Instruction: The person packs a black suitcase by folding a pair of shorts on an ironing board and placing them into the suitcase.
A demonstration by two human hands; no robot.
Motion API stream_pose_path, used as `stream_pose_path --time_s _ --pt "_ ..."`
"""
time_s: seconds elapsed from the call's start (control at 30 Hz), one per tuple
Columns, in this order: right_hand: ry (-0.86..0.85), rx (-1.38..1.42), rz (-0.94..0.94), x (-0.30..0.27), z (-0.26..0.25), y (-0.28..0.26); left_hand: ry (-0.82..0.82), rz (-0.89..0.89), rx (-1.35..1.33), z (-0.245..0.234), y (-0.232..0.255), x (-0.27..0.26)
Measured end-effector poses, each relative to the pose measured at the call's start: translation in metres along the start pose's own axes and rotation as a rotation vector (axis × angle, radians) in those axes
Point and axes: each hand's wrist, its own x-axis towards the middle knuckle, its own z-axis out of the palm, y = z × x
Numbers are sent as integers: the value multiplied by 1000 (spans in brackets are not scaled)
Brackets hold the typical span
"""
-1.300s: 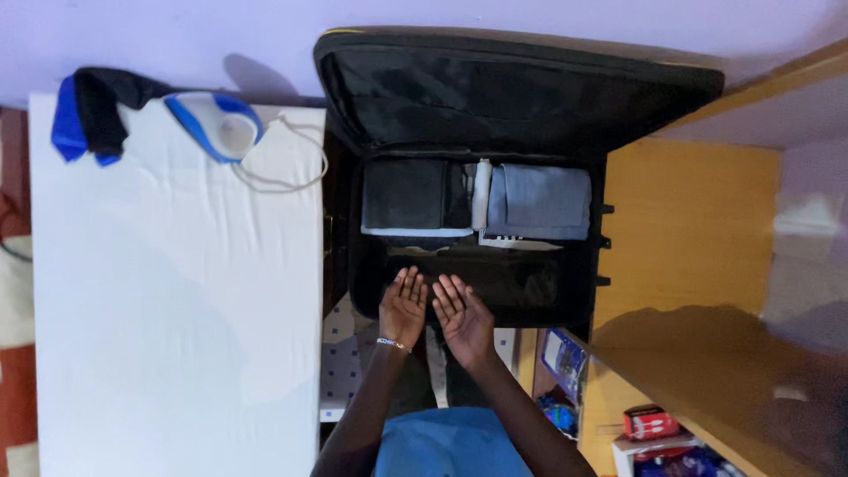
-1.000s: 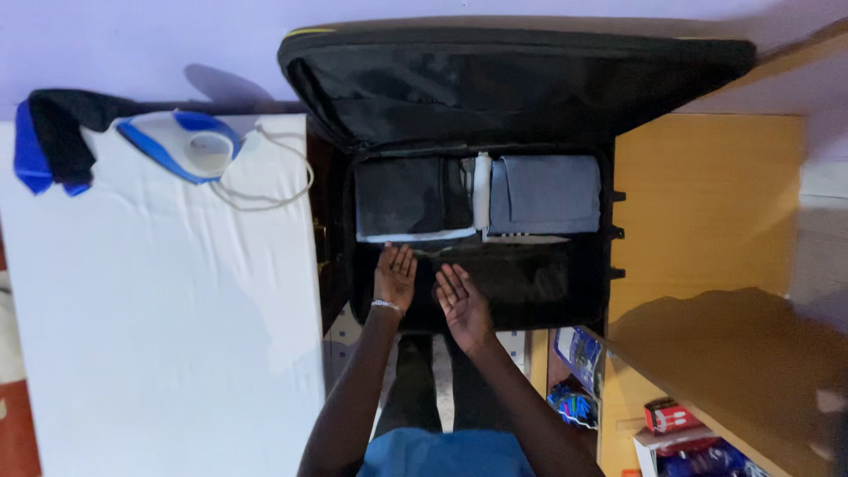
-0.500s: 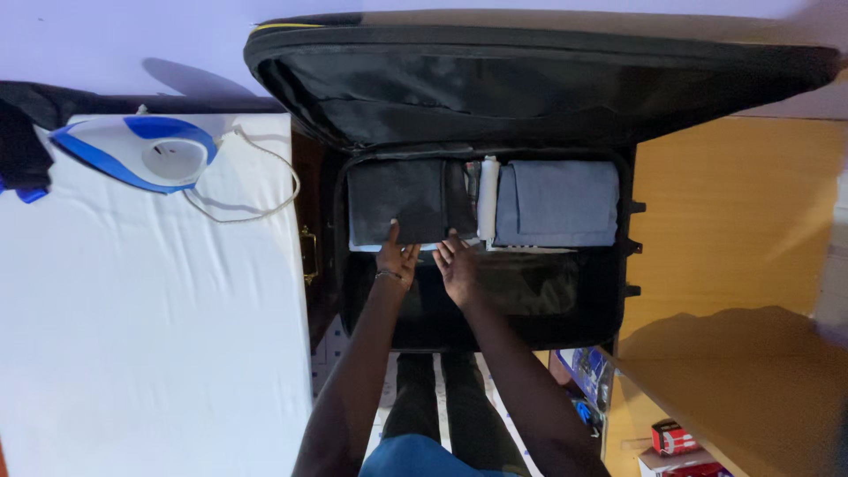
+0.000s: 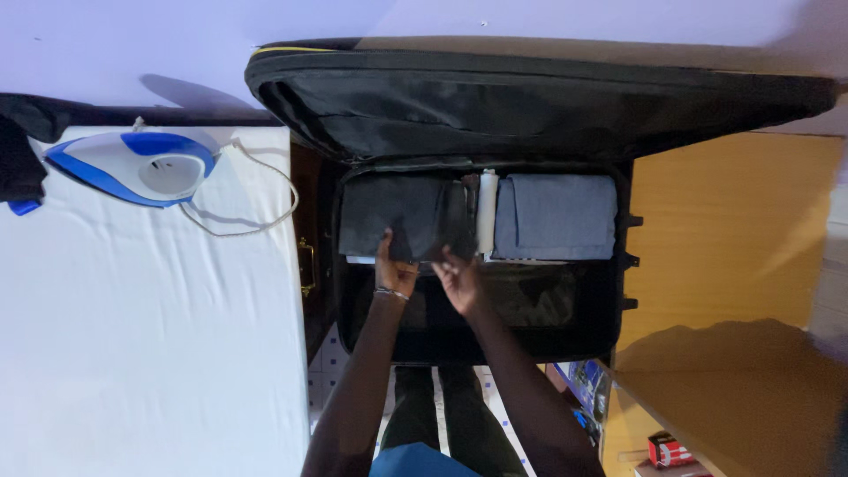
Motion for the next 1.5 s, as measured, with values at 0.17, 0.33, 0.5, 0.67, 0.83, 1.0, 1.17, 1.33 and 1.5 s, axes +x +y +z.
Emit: stream_pose_path --time_s 0.17,0.33,0.5,0.67,0.83,1.0,1.17,1.33,1.5 --pt "-238 -296 -195 -36 -16 18 90 -93 7 -3 5 -12" --pt "-134 -606 -135 -109 13 -4 129 -84 114 -22 -5 -58" --pt "-160 -538 149 -165 27 -33 284 -116 95 -53 -25 -115" --pt "-53 -935 19 -184 0 -28 173 -123 90 -113 -91 -151" --pt "-16 -1032 23 -213 -23 -61 5 -245 323 -159 -111 -192" --pt "173 -1293 146 -244 -53 -103 -101 -374 418 -159 -34 -203" --pt "155 -1271 233 -257 -75 -99 -292 -502 569 -135 -3 -165" --pt "180 -1353 311 -263 -93 -85 133 -264 224 -87 8 -70" --pt "176 -1147 264 -264 -114 -72 282 -257 122 -24 2 -8"
